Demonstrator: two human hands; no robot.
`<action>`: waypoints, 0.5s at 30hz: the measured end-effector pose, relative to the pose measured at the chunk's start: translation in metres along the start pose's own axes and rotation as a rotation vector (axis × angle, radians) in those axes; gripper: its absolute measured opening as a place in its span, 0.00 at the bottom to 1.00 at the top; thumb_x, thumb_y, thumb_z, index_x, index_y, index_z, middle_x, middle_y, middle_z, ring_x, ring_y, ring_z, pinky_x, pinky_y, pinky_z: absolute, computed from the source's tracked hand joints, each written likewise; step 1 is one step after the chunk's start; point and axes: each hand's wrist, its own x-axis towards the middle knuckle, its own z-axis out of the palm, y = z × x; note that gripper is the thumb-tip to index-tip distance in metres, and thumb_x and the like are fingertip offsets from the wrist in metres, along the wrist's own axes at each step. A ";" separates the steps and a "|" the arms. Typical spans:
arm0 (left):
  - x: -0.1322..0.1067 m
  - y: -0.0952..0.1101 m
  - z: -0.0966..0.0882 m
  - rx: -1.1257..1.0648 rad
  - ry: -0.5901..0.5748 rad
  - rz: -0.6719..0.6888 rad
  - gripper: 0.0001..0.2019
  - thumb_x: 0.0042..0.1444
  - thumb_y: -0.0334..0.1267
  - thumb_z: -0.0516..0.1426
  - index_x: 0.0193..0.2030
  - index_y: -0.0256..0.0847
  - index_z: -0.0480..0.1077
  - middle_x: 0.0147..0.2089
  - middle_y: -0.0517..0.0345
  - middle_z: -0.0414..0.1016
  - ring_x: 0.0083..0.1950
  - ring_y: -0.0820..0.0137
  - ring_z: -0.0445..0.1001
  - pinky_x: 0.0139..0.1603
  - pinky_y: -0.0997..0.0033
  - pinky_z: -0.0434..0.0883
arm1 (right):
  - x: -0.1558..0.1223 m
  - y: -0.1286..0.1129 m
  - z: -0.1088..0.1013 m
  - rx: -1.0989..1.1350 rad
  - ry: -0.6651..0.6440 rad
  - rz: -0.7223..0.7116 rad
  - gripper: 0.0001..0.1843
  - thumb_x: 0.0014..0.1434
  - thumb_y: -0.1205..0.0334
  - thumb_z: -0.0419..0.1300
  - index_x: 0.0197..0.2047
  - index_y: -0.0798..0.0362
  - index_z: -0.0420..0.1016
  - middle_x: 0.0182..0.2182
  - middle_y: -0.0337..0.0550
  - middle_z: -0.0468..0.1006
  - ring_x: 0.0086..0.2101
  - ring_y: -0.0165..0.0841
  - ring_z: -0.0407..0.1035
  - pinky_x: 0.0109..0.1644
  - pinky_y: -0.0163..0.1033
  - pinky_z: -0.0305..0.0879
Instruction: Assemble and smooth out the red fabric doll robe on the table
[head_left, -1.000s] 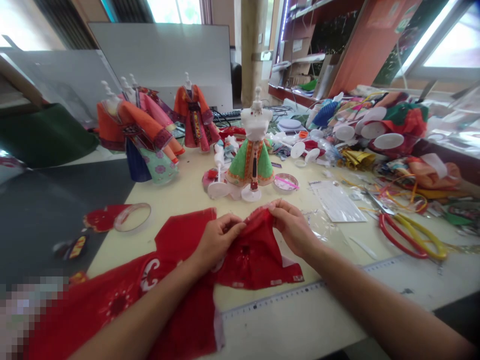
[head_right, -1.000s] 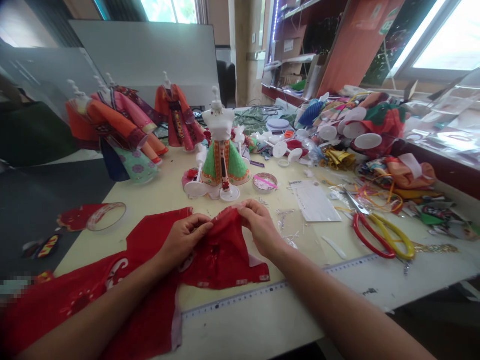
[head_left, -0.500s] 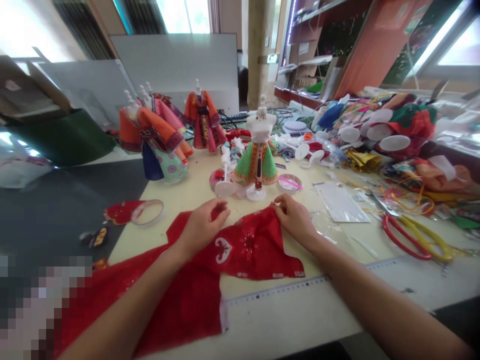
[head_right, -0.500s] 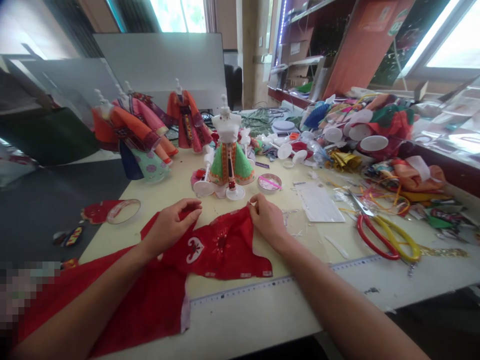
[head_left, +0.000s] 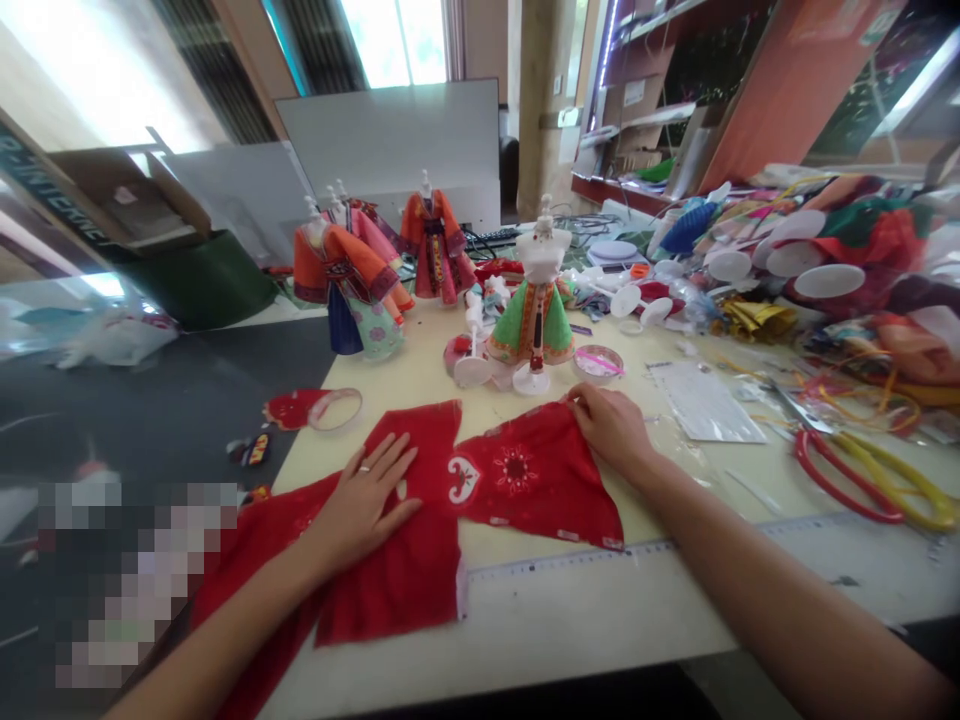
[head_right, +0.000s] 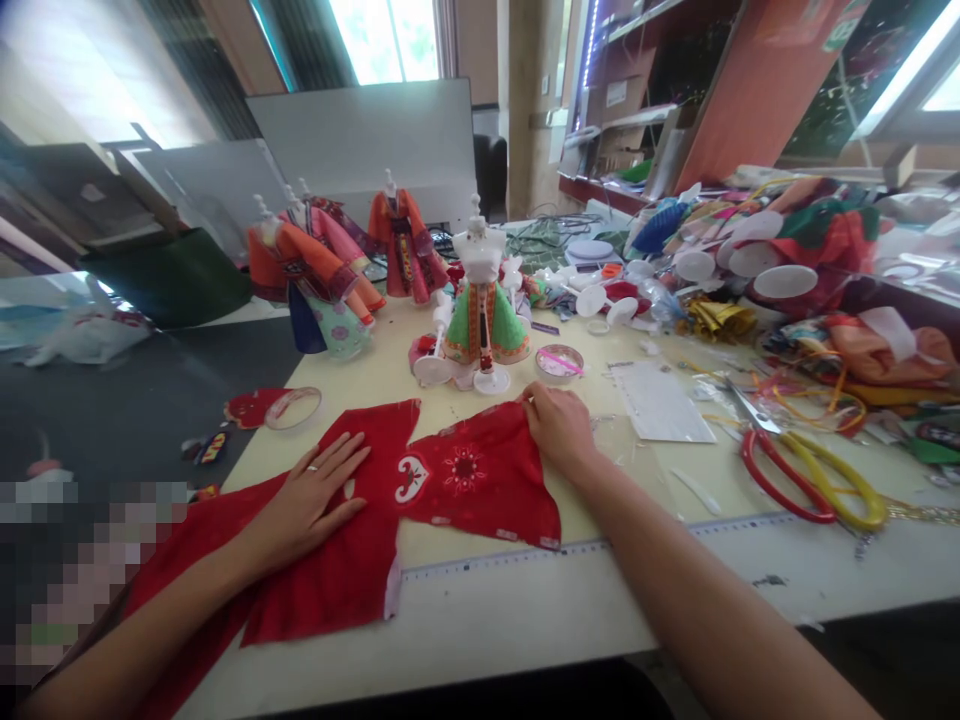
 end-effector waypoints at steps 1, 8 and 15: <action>0.000 -0.001 -0.001 0.003 0.002 0.011 0.29 0.62 0.51 0.47 0.66 0.41 0.53 0.68 0.47 0.52 0.69 0.58 0.50 0.66 0.50 0.50 | 0.000 0.001 -0.001 -0.014 0.007 -0.010 0.10 0.60 0.64 0.48 0.36 0.52 0.71 0.32 0.47 0.78 0.33 0.39 0.69 0.37 0.41 0.56; 0.002 -0.005 0.001 0.051 0.079 0.044 0.31 0.61 0.52 0.48 0.67 0.40 0.50 0.68 0.44 0.52 0.69 0.56 0.51 0.65 0.49 0.51 | 0.008 0.010 -0.010 -0.088 0.061 -0.004 0.12 0.60 0.68 0.47 0.40 0.55 0.72 0.36 0.52 0.78 0.38 0.41 0.70 0.42 0.44 0.58; -0.028 0.017 -0.017 0.037 0.178 0.078 0.25 0.61 0.48 0.50 0.62 0.38 0.61 0.64 0.42 0.61 0.64 0.54 0.59 0.63 0.49 0.57 | -0.034 -0.010 -0.049 -0.008 -0.168 -0.322 0.10 0.61 0.64 0.51 0.40 0.51 0.74 0.36 0.46 0.77 0.39 0.37 0.69 0.45 0.44 0.62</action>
